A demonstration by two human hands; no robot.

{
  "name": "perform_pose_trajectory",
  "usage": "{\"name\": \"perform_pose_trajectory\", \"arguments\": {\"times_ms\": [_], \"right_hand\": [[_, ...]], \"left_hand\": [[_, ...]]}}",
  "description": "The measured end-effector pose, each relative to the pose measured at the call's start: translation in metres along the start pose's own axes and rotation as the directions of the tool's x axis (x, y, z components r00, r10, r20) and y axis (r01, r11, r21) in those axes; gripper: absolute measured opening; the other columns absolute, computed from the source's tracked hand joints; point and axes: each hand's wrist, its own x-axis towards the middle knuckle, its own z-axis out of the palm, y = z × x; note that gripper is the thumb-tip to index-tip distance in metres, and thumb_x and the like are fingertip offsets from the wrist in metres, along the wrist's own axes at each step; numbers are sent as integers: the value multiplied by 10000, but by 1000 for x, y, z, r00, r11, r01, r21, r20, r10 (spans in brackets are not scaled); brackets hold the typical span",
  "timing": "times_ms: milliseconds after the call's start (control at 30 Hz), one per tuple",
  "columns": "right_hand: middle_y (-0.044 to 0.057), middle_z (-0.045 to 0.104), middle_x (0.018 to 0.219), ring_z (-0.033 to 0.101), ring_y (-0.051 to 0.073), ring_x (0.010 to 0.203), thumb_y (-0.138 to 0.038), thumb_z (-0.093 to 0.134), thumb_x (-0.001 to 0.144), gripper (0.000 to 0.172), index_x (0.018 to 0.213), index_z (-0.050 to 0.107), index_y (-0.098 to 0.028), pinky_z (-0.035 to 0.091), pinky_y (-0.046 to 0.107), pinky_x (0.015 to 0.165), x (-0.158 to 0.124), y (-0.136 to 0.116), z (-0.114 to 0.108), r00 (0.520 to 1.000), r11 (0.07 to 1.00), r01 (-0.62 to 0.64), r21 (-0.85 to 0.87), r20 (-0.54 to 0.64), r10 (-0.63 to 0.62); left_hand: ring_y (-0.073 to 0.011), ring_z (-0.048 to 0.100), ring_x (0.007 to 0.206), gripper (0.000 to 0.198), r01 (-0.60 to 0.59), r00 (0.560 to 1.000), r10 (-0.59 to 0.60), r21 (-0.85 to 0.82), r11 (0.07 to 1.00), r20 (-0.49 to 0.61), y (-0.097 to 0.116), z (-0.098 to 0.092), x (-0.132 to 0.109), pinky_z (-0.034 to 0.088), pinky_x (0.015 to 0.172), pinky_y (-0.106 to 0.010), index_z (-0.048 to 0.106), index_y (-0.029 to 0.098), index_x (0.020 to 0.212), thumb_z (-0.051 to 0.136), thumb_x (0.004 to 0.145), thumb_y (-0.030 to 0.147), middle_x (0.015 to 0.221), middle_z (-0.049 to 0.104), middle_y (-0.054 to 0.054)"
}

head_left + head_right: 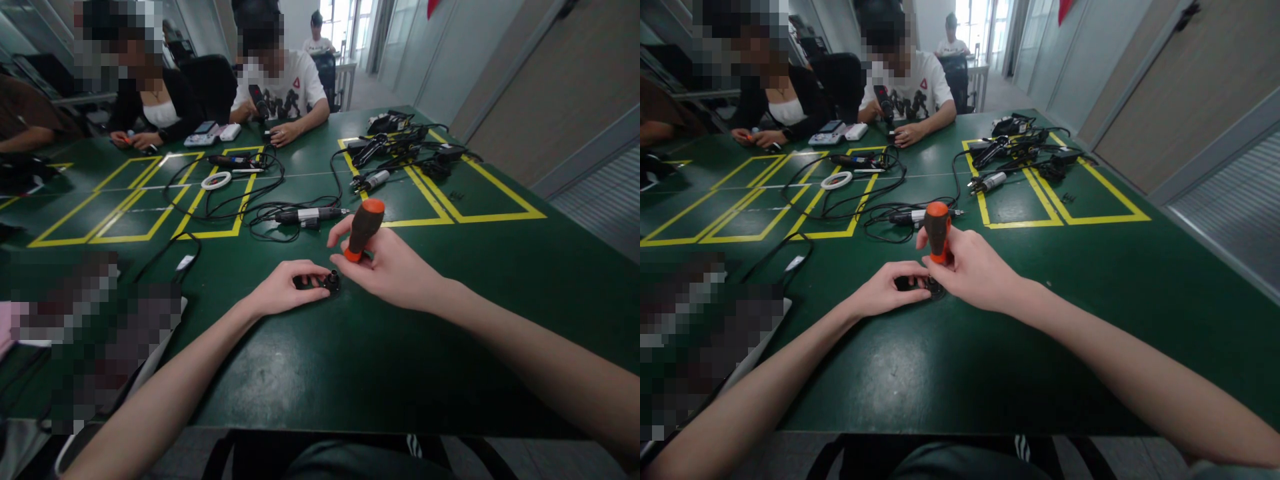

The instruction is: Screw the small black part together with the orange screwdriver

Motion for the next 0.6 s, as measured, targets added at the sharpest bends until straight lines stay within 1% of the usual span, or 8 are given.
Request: {"name": "perform_pose_trajectory", "arguments": {"times_ms": [100, 233, 300, 400, 467, 600], "right_hand": [[-41, 578, 737, 492, 114, 582, -128, 597, 830, 216, 1034, 589, -195, 393, 262, 576, 0, -1, -1, 1000, 1000, -12, -2, 16, 12], [-60, 533, 690, 478, 120, 560, -129, 602, 807, 271, 1070, 581, -190, 377, 263, 547, -1, -2, -3, 998, 999, -31, -24, 62, 33], [-86, 468, 643, 442, 116, 536, -162, 610, 834, 219, 1046, 568, -197, 366, 268, 554, -1, -2, -4, 998, 1000, -12, -23, 60, 13], [-126, 368, 557, 384, 109, 496, -217, 601, 891, 118, 988, 535, -219, 347, 272, 571, -1, -3, -4, 997, 1000, 5, 19, 71, -6], [-138, 355, 523, 371, 107, 484, -219, 597, 899, 99, 962, 521, -228, 336, 270, 572, 0, -4, -4, 995, 999, -15, 41, 100, 11], [-138, 382, 516, 380, 106, 483, -192, 594, 893, 106, 960, 523, -232, 337, 263, 575, 0, -4, -5, 990, 997, -57, 42, 134, 51]], "left_hand": [[-148, 641, 803, 322, -22, 1000, 22, 1, 1000, 1, -1, 0, 0, 514, 767, -262, 802, 147, 1104, 792, 863, 361, 936, 757, -59], [-137, 615, 780, 253, -46, 999, 46, 5, 999, -3, 1, -1, 0, 512, 759, -259, 812, 152, 1007, 802, 860, 357, 900, 713, -45], [-135, 608, 776, 237, -46, 999, 46, -5, 999, 0, 1, -1, 0, 511, 759, -261, 810, 152, 964, 805, 858, 364, 892, 695, -41], [-144, 610, 795, 239, -50, 999, 50, -14, 999, -12, 2, -1, 0, 509, 771, -266, 803, 154, 959, 819, 843, 363, 875, 684, -34], [-147, 610, 805, 247, -55, 998, 55, -10, 998, -20, 2, 0, 0, 505, 774, -267, 798, 153, 962, 827, 834, 362, 876, 682, -32], [-144, 611, 796, 303, -46, 998, 46, -4, 999, -33, 2, 0, 0, 497, 756, -266, 781, 153, 1012, 839, 814, 375, 903, 697, -31]]}}
